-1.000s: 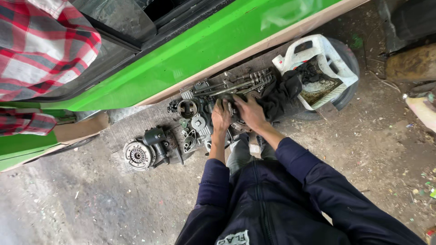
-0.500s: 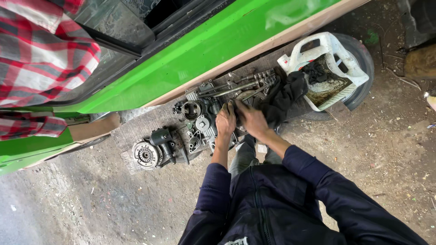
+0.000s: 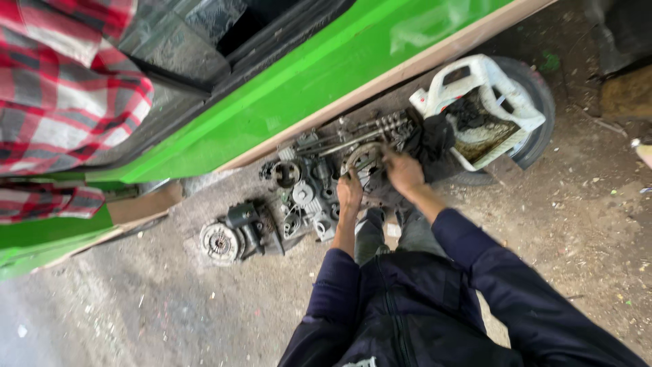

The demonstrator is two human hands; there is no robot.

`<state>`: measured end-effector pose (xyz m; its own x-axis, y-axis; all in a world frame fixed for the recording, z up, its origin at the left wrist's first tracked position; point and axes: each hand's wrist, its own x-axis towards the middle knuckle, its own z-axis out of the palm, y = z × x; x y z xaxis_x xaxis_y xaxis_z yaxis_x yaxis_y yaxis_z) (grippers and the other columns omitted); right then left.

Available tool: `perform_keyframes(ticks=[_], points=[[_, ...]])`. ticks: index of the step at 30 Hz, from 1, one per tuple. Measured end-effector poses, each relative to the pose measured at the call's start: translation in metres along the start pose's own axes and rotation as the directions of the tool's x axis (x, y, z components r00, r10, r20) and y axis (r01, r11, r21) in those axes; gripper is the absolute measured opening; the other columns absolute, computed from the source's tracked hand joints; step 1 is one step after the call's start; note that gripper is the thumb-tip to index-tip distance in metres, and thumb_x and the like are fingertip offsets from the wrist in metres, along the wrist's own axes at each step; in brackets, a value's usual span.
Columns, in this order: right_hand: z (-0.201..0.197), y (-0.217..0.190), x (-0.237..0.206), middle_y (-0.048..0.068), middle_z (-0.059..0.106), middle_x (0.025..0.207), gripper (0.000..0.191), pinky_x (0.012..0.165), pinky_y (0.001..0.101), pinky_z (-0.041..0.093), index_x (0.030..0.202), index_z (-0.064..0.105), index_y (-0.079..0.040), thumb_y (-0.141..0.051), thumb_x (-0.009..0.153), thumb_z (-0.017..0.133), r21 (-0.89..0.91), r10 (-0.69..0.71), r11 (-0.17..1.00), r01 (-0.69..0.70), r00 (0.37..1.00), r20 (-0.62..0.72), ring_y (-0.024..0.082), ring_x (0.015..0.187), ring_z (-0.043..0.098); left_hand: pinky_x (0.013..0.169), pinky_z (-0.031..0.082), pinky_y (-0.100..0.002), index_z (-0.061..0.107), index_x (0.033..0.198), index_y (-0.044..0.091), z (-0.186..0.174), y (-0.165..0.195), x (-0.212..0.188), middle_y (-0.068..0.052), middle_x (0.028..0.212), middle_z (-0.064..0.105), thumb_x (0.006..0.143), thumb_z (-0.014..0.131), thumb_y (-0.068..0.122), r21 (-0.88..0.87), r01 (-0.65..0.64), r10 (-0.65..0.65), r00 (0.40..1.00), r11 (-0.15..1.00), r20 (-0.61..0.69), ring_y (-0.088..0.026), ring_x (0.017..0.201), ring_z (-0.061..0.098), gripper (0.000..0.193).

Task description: The person cleans and assembles engine components on a wooden board, including a clutch assembly and cylinder head. They wipe parts with a cloth, remove and replace a clutch disc, and position components for further work.

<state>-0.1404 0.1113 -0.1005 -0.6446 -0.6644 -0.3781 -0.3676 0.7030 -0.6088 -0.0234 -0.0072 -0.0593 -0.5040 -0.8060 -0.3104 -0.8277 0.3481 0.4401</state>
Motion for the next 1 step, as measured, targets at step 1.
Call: perform_keyframes(ticks=[1], points=[[0.0092, -0.0039, -0.0056, 0.019, 0.064, 0.142, 0.063, 0.095, 0.0511, 0.061, 0.161, 0.039, -0.047, -0.031, 0.102, 0.056, 0.023, -0.268, 0.961, 0.274, 0.951, -0.156, 0.044, 0.117, 0.073, 0.09, 0.057, -0.055, 0.073, 0.12, 0.001, 0.0034, 0.0035, 0.0031, -0.033, 0.105, 0.075, 0.12, 0.047, 0.062, -0.135, 0.15, -0.148, 0.989, 0.979, 0.028, -0.046, 0.104, 0.073, 0.066]])
